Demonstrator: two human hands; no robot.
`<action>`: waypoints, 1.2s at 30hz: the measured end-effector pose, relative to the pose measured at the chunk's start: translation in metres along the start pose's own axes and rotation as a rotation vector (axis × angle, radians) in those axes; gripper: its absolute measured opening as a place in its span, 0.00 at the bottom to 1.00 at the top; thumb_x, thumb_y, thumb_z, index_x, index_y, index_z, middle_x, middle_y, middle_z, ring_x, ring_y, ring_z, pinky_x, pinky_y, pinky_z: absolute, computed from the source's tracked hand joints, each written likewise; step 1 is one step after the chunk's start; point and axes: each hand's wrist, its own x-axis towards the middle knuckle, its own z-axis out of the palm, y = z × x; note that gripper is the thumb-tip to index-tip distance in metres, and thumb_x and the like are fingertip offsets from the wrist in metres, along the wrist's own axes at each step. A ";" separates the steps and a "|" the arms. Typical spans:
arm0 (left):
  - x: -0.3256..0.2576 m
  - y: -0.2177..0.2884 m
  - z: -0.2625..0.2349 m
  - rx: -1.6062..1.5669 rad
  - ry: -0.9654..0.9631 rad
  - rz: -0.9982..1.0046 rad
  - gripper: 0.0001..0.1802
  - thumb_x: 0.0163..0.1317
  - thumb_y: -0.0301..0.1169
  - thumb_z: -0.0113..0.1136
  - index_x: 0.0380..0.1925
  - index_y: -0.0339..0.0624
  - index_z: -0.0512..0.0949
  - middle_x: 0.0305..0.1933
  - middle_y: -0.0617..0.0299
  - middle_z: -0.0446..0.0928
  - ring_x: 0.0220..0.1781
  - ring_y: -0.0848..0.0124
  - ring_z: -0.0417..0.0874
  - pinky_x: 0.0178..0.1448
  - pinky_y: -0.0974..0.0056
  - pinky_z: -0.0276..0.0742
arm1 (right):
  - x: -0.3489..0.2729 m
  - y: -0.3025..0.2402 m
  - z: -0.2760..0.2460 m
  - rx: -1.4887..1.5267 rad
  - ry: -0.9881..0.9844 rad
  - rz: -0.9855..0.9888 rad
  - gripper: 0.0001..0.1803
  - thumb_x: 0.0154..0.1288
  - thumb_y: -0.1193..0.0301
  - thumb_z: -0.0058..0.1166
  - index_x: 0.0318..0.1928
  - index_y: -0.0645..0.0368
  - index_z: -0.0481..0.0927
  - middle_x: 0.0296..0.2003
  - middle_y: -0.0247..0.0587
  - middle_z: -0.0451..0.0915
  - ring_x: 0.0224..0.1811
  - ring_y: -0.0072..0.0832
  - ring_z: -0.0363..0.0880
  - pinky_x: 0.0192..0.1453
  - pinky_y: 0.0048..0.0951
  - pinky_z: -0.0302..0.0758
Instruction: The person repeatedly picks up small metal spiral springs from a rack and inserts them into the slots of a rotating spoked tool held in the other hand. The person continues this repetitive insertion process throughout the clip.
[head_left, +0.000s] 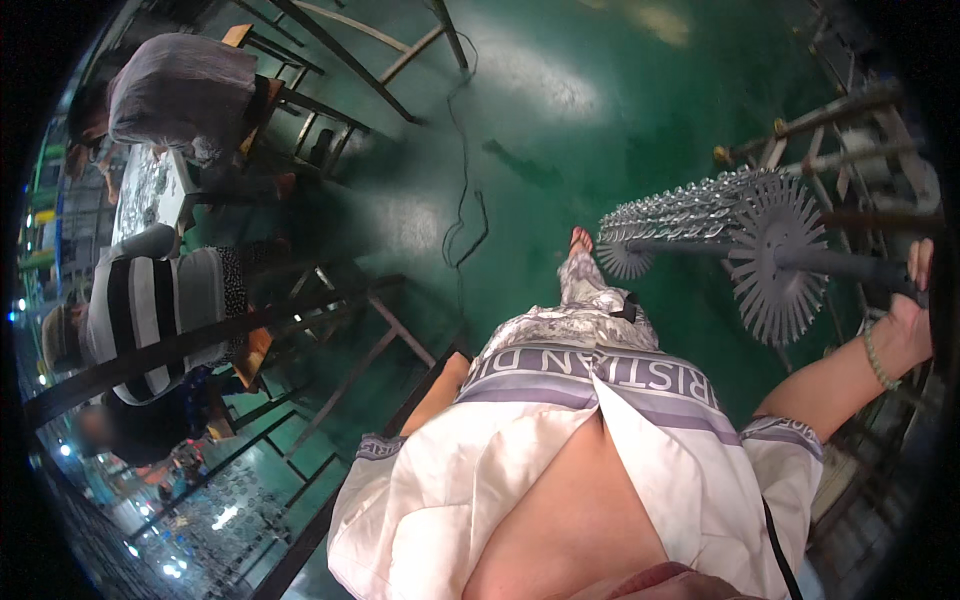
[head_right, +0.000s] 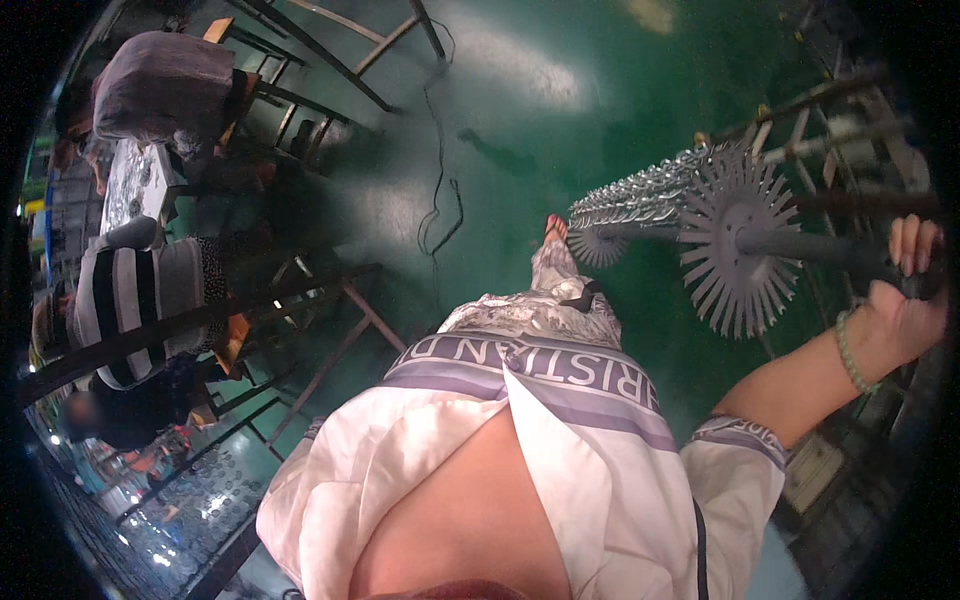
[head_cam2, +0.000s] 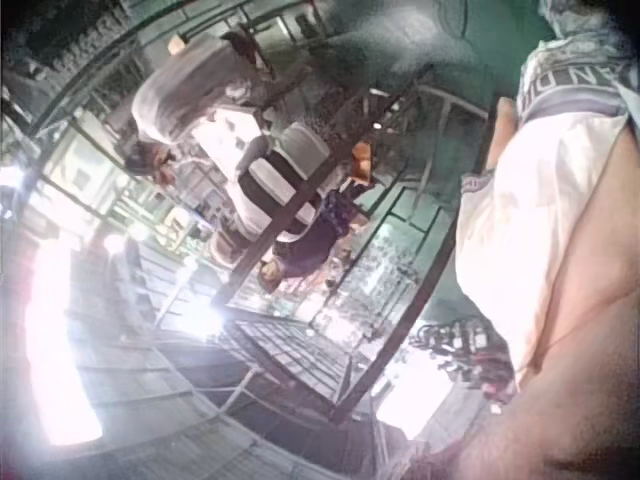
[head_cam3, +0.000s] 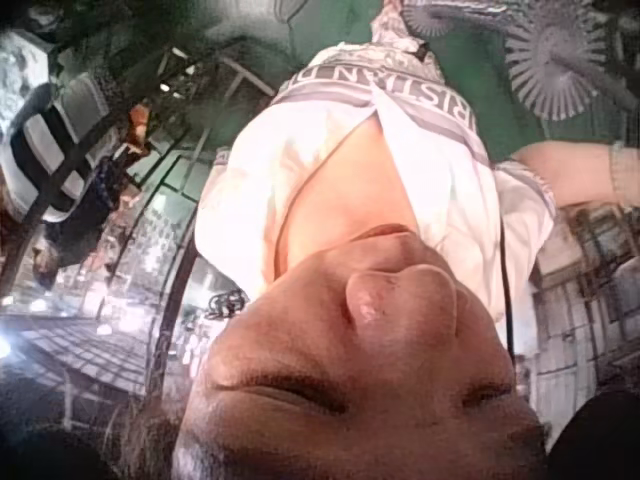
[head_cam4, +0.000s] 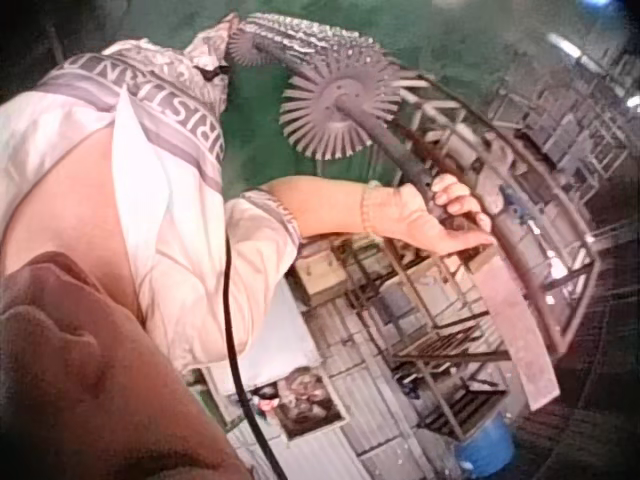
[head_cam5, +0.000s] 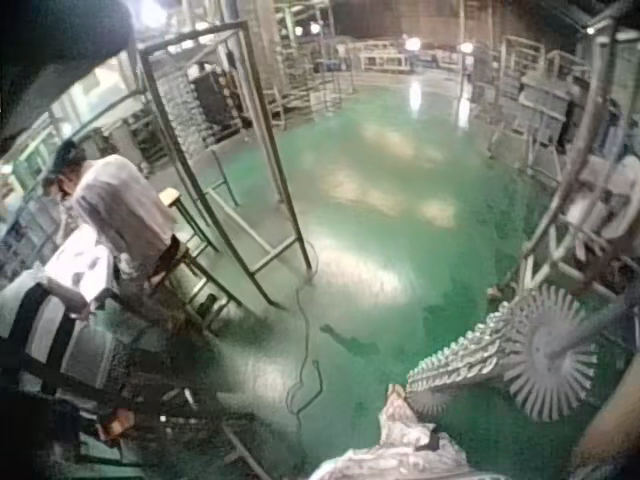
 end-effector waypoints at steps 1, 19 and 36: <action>0.016 0.012 -0.009 -0.012 0.013 -0.001 0.21 0.44 0.43 0.64 0.35 0.41 0.81 0.40 0.48 0.79 0.44 0.57 0.81 0.49 0.58 0.75 | 0.015 0.012 0.002 0.069 -0.002 0.013 0.16 0.65 0.57 0.48 0.29 0.57 0.74 0.13 0.30 0.63 0.11 0.20 0.55 0.14 0.22 0.52; 0.197 0.341 -0.347 -0.044 0.177 -0.010 0.09 0.47 0.37 0.61 0.25 0.45 0.82 0.27 0.56 0.81 0.31 0.61 0.82 0.38 0.59 0.77 | 0.403 0.293 0.100 0.259 -0.164 0.131 0.07 0.66 0.70 0.48 0.33 0.61 0.69 0.18 0.32 0.59 0.19 0.19 0.54 0.25 0.20 0.53; 0.384 0.636 -0.628 -0.314 0.354 0.115 0.12 0.46 0.37 0.65 0.29 0.44 0.82 0.34 0.53 0.81 0.39 0.56 0.81 0.45 0.56 0.76 | 0.716 0.522 0.287 0.324 -0.333 0.133 0.07 0.67 0.70 0.46 0.33 0.61 0.70 0.19 0.31 0.59 0.18 0.17 0.54 0.23 0.18 0.54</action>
